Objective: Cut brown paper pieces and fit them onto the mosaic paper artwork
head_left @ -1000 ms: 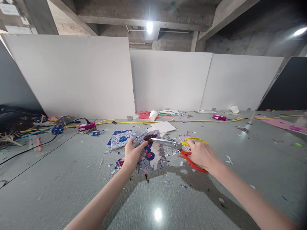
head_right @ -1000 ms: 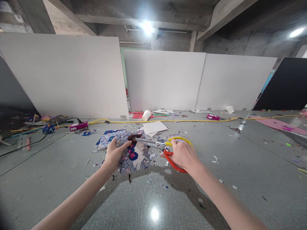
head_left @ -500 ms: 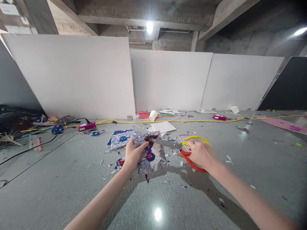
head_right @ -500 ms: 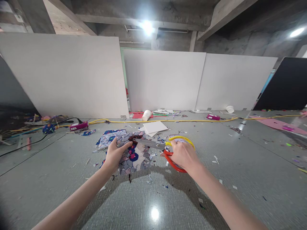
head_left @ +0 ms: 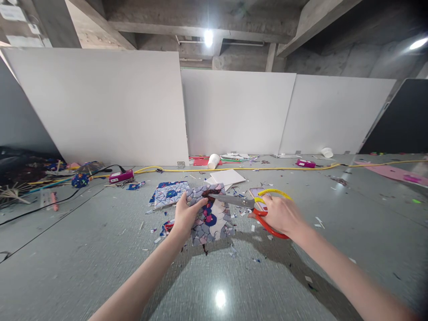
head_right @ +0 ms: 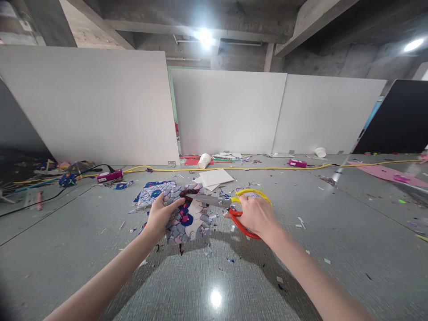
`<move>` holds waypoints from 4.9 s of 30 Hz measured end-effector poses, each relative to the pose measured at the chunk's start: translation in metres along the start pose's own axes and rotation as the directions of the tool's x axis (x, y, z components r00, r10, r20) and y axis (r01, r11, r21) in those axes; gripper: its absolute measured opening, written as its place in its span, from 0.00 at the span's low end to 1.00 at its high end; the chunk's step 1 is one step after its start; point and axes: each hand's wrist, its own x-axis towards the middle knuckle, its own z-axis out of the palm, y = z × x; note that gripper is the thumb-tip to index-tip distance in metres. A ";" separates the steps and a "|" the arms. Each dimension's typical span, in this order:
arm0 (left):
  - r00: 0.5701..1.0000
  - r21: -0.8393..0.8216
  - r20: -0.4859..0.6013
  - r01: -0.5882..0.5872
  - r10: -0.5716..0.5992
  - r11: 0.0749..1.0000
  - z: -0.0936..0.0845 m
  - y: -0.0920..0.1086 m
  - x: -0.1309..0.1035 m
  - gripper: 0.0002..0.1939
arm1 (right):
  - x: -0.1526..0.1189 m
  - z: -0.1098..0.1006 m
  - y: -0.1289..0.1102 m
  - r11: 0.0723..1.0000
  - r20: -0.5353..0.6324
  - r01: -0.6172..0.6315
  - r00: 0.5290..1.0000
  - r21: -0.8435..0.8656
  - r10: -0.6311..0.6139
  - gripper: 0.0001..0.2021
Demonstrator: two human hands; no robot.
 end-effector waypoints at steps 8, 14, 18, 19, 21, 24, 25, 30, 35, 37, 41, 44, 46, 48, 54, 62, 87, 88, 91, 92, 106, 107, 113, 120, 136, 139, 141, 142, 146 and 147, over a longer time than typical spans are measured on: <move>1.000 0.015 0.011 0.009 -0.009 1.000 -0.001 -0.002 0.002 0.24 | 0.001 -0.001 0.002 0.999 0.011 0.015 1.000 0.033 -0.016 0.30; 0.998 -0.027 -0.042 0.042 -0.043 0.999 -0.002 -0.003 0.004 0.27 | 0.002 0.000 0.007 0.999 -0.005 0.024 1.000 0.040 -0.024 0.30; 0.998 -0.054 -0.037 0.044 -0.046 0.998 -0.001 0.000 0.002 0.26 | 0.002 -0.001 0.008 0.999 0.006 0.030 1.000 0.040 -0.030 0.29; 0.998 -0.057 -0.034 0.045 -0.047 0.997 -0.001 0.000 0.002 0.26 | 0.002 -0.001 0.007 0.999 0.008 0.030 1.000 0.040 -0.031 0.29; 0.998 -0.059 -0.034 0.051 -0.053 0.997 0.000 0.001 0.002 0.25 | 0.002 -0.001 0.007 0.999 0.011 0.029 1.000 0.038 -0.029 0.29; 0.998 -0.049 -0.036 0.043 -0.045 0.998 0.000 0.002 0.002 0.25 | 0.002 -0.001 0.006 0.999 0.012 0.023 1.000 0.034 -0.023 0.29; 0.999 -0.042 -0.031 0.032 -0.034 0.999 0.000 0.002 0.002 0.25 | 0.001 -0.001 0.006 0.999 0.011 0.021 1.000 0.034 -0.021 0.29; 1.000 -0.002 -0.008 0.013 -0.013 1.000 0.000 0.002 0.001 0.24 | 0.002 0.001 0.005 0.999 0.004 0.018 1.000 0.033 -0.019 0.30; 0.998 0.006 -0.034 0.052 -0.052 0.999 0.001 0.005 0.000 0.24 | 0.002 0.002 0.005 0.998 0.008 0.022 1.000 0.057 -0.022 0.29; 0.998 0.004 -0.022 0.062 -0.062 0.998 0.001 0.005 0.000 0.25 | 0.002 0.002 0.005 0.998 0.015 0.018 1.000 0.056 -0.019 0.29; 0.995 0.002 -0.044 0.087 -0.087 0.996 0.002 0.005 0.000 0.25 | 0.002 0.002 0.004 0.998 0.038 0.019 0.999 0.067 -0.021 0.30; 0.995 0.000 -0.060 0.081 -0.081 0.997 0.002 0.005 0.000 0.25 | 0.002 0.003 0.003 0.997 0.060 0.014 0.998 0.080 -0.019 0.29; 0.996 -0.005 -0.052 0.075 -0.075 0.997 0.002 0.004 0.000 0.24 | 0.002 0.003 0.002 0.996 0.078 0.011 0.997 0.085 -0.017 0.28; 0.996 -0.007 -0.039 0.075 -0.075 0.997 0.002 0.004 0.001 0.24 | 0.002 0.002 0.001 0.996 0.097 0.004 0.995 0.089 -0.013 0.27; 0.990 -0.006 -0.066 0.122 -0.122 0.993 0.002 0.002 0.002 0.26 | 0.001 0.004 -0.003 0.994 0.113 -0.009 0.994 0.107 -0.003 0.26; 0.996 -0.012 -0.053 0.068 -0.069 0.998 0.001 -0.001 0.001 0.26 | 0.001 0.006 -0.003 0.969 0.065 -0.042 0.998 0.244 0.027 0.24; 0.994 0.133 0.103 -0.060 0.046 0.989 0.029 -0.012 -0.035 0.27 | -0.013 0.019 -0.060 0.391 0.075 -0.197 0.949 0.899 0.305 0.15; 0.996 0.156 0.076 -0.068 0.057 0.985 0.029 -0.011 -0.034 0.27 | -0.013 0.018 -0.061 0.374 0.083 -0.196 0.951 0.906 0.298 0.15; 0.994 0.199 0.096 -0.077 0.059 0.977 0.027 -0.009 -0.032 0.22 | -0.014 0.012 -0.064 0.332 0.091 -0.190 0.952 0.924 0.292 0.14; 0.991 0.198 0.126 -0.072 0.048 0.978 0.026 -0.008 -0.031 0.20 | -0.015 0.011 -0.065 0.325 0.090 -0.188 0.951 0.927 0.296 0.13; 0.979 0.073 0.053 -0.198 0.195 0.977 0.013 -0.008 -0.012 0.16 | -0.009 0.015 -0.053 0.343 0.051 -0.177 0.937 0.923 0.347 0.18; 0.972 0.128 0.015 -0.235 0.235 0.963 0.012 -0.008 -0.013 0.18 | -0.009 0.016 -0.053 0.333 0.055 -0.184 0.931 0.925 0.361 0.18; 0.980 0.257 0.089 -0.195 0.177 0.947 0.021 0.002 -0.032 0.24 | -0.010 0.018 -0.055 0.172 0.132 -0.237 0.874 0.956 0.467 0.19; 0.984 0.433 0.143 -0.162 0.110 0.887 0.026 0.002 -0.037 0.28 | -0.017 0.015 -0.066 0.192 0.135 -0.255 0.866 0.948 0.481 0.20; 0.785 0.363 0.606 -0.416 0.128 0.834 0.013 0.012 -0.021 0.25 | -0.013 0.010 -0.056 0.171 0.200 -0.235 0.959 0.957 0.200 0.17; 0.767 0.381 0.630 -0.437 0.117 0.815 0.013 0.012 -0.022 0.26 | -0.014 0.010 -0.061 0.180 0.216 -0.256 0.952 0.950 0.216 0.15; 0.772 0.427 0.615 -0.499 0.163 0.754 0.013 0.013 -0.024 0.28 | -0.013 0.013 -0.062 0.105 0.265 -0.295 0.935 0.950 0.238 0.16; 0.779 0.461 0.590 -0.541 0.213 0.704 0.014 0.014 -0.025 0.29 | -0.012 0.014 -0.062 0.058 0.291 -0.315 0.922 0.947 0.257 0.17; 0.770 0.623 0.421 -0.630 0.480 0.464 0.017 0.012 -0.033 0.32 | -0.007 0.018 -0.055 -0.030 0.293 -0.310 0.856 0.950 0.427 0.20; 0.761 0.652 0.386 -0.625 0.522 0.430 0.019 0.012 -0.036 0.32 | -0.006 0.018 -0.053 -0.053 0.289 -0.299 0.841 0.953 0.456 0.20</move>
